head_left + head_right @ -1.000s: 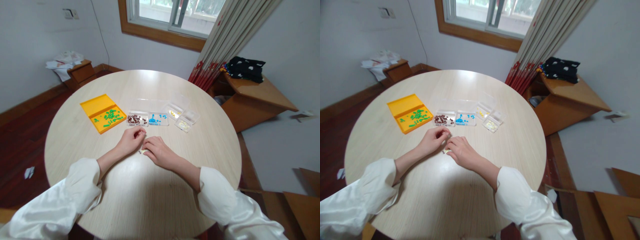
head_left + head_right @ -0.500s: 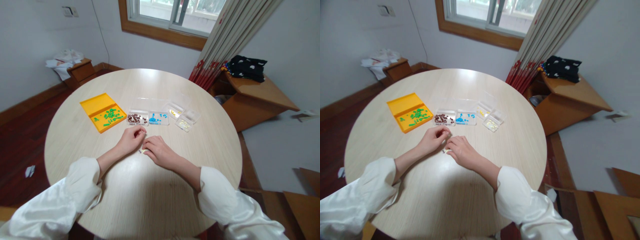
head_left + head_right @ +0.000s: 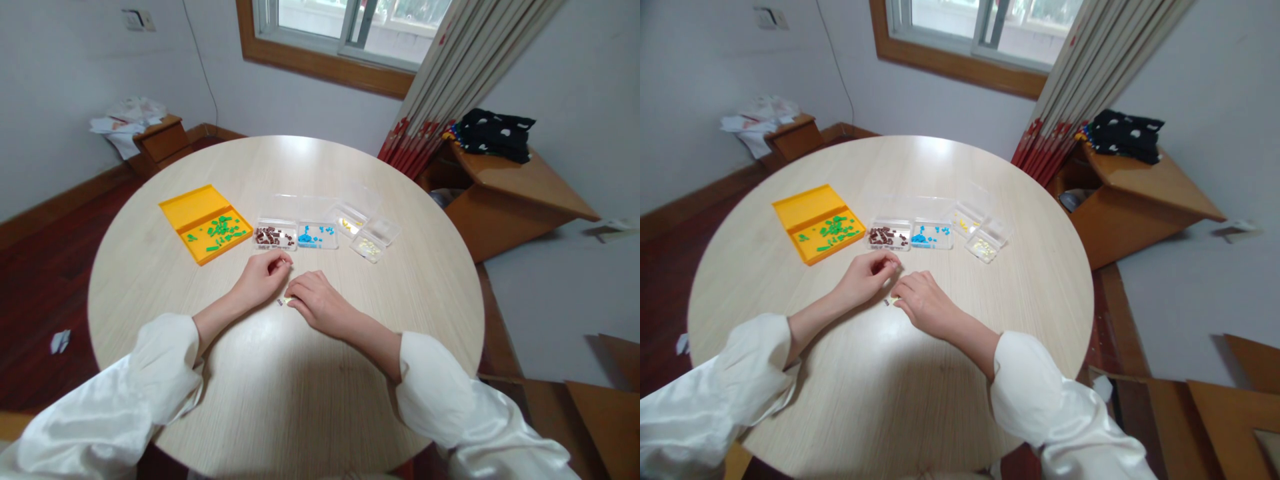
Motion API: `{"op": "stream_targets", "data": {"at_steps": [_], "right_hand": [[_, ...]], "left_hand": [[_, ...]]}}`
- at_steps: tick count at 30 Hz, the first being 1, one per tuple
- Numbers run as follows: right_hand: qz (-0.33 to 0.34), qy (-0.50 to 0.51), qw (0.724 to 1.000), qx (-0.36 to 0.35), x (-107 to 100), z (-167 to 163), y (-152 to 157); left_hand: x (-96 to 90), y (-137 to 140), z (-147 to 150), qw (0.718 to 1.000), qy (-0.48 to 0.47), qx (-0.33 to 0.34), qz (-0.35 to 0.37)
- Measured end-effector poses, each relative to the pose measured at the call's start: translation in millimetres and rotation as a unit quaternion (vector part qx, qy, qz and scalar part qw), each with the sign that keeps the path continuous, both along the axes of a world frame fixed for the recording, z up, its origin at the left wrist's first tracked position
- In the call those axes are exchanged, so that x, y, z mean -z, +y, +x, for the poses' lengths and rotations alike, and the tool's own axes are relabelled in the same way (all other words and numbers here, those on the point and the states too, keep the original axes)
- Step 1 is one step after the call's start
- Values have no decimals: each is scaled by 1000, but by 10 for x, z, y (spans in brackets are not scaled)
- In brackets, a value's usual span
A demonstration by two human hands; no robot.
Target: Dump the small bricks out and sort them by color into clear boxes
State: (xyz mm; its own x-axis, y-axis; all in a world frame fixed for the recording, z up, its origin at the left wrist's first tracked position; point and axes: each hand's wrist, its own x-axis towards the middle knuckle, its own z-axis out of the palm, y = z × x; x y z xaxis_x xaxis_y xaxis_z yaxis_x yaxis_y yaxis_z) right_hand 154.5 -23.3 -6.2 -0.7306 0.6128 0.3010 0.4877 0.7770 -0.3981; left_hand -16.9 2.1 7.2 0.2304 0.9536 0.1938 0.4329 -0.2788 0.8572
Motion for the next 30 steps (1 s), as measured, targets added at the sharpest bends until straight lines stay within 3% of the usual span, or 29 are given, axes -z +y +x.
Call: {"op": "stream_targets", "data": {"at_steps": [14, 26, 30], "right_hand": [[1, 27, 999, 28, -57, 38, 25], [67, 101, 988, 93, -186, 171, 96], [58, 98, 989, 97, -192, 156, 94]], "left_hand": [[-27, -1, 15, 999, -44, -7, -22], [-188, -57, 73, 957, -154, 110, -220], [-183, -81, 83, 942, -173, 139, -251]]}}
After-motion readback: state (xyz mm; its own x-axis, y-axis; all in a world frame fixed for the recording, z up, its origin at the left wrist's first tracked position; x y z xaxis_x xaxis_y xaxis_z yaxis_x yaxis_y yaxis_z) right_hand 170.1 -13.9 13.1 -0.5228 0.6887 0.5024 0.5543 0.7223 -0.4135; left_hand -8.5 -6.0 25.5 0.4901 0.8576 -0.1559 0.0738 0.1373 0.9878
